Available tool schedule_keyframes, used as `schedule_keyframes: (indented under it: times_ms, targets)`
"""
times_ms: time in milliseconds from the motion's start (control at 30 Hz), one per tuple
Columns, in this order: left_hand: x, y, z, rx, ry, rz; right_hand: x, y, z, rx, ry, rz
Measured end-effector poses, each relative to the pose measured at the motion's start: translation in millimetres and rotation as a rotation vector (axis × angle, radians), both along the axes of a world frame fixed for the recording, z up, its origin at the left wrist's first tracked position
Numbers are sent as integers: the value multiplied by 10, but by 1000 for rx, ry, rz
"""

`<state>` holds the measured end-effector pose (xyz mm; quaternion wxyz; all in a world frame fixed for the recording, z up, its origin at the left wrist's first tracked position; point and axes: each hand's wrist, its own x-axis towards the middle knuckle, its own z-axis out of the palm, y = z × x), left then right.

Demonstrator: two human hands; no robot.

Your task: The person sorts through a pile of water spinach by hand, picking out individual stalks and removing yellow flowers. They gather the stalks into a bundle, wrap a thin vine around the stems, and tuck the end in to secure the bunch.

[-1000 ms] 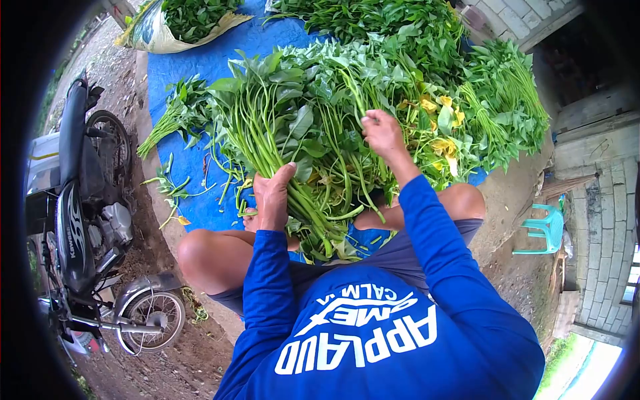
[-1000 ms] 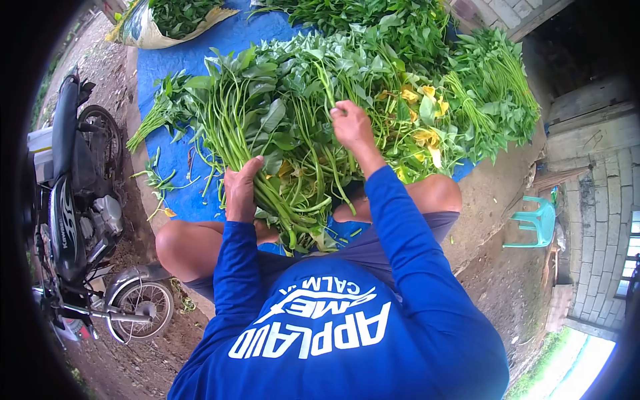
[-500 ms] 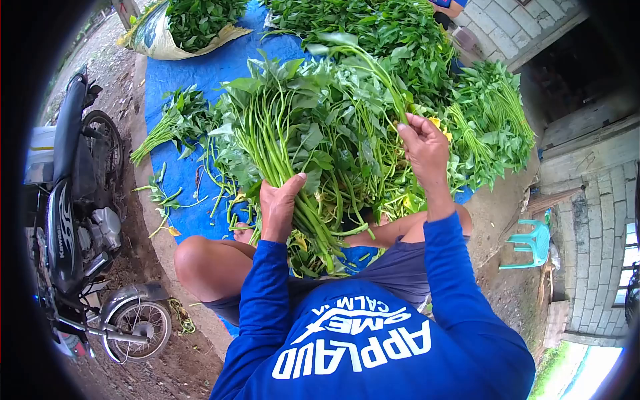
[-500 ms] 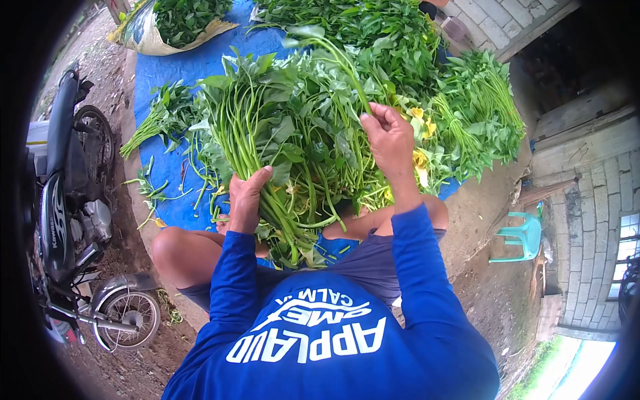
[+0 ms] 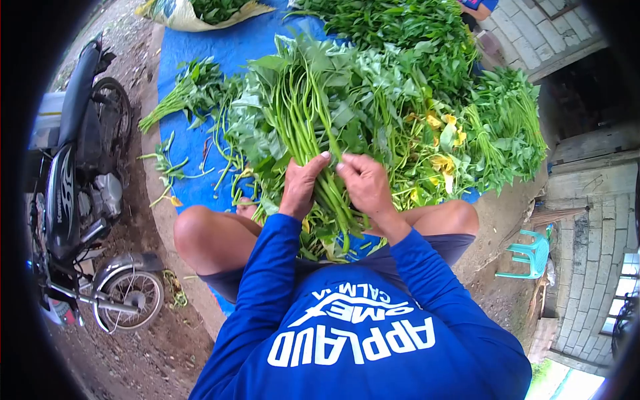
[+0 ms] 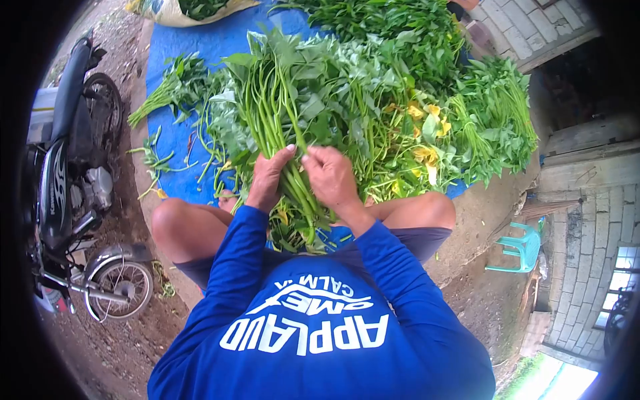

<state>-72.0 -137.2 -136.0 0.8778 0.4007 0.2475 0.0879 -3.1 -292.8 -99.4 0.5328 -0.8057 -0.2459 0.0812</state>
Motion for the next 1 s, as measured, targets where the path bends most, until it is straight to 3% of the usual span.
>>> schedule_keyframes:
  times_ms: [67, 100, 200, 267, 300, 367, 500, 533, 567, 667, 733, 767, 800, 867, 900, 1000]
  targets:
    - [-9, 32, -302, -131, 64, -71, -100, -39, -444, -10, 112, 83]
    - [-35, 47, -380, -192, 100, -119, -115, -68, -398, -52, 227, 123]
    - [-70, 58, -606, -267, 140, -178, -71, -156, -602, -232, 241, 182]
    - [-52, -129, -587, -64, 121, 90, -149, -142, -571, -241, 231, 188]
    - [12, -216, -568, 175, 296, 288, -195, -126, -611, -175, 202, 199]
    - [-11, -143, -538, 185, 244, 171, -250, -80, -681, -96, 246, 258]
    - [-72, -6, -574, 371, 336, 28, 117, 44, -368, -547, 138, 495]
    - [-84, -33, -494, 273, 250, 93, 119, 169, -101, -185, 93, 220]
    - [-84, -61, -299, 319, 242, 135, 250, 304, 65, 21, 52, 117]
    - [-168, -90, 43, 399, 166, 49, 831, 771, 361, 276, 1, -63]
    - [-213, -58, 251, 366, 140, -75, 1260, 1111, 254, 393, 181, 64]
    - [-212, -40, 409, 311, 151, -127, 1456, 1215, 84, 366, 175, 224]
    - [-224, -7, 481, 255, 160, -172, 1469, 1175, 252, 253, 388, 347]
    - [-272, 140, 395, 254, 77, -93, 1644, 1007, 547, 288, 543, 462]
    - [-305, 236, 416, 312, 71, -22, 1728, 858, 680, 389, 519, 426]
    - [-401, 472, 491, 412, 157, 207, 1965, 374, 579, 167, 353, 35]
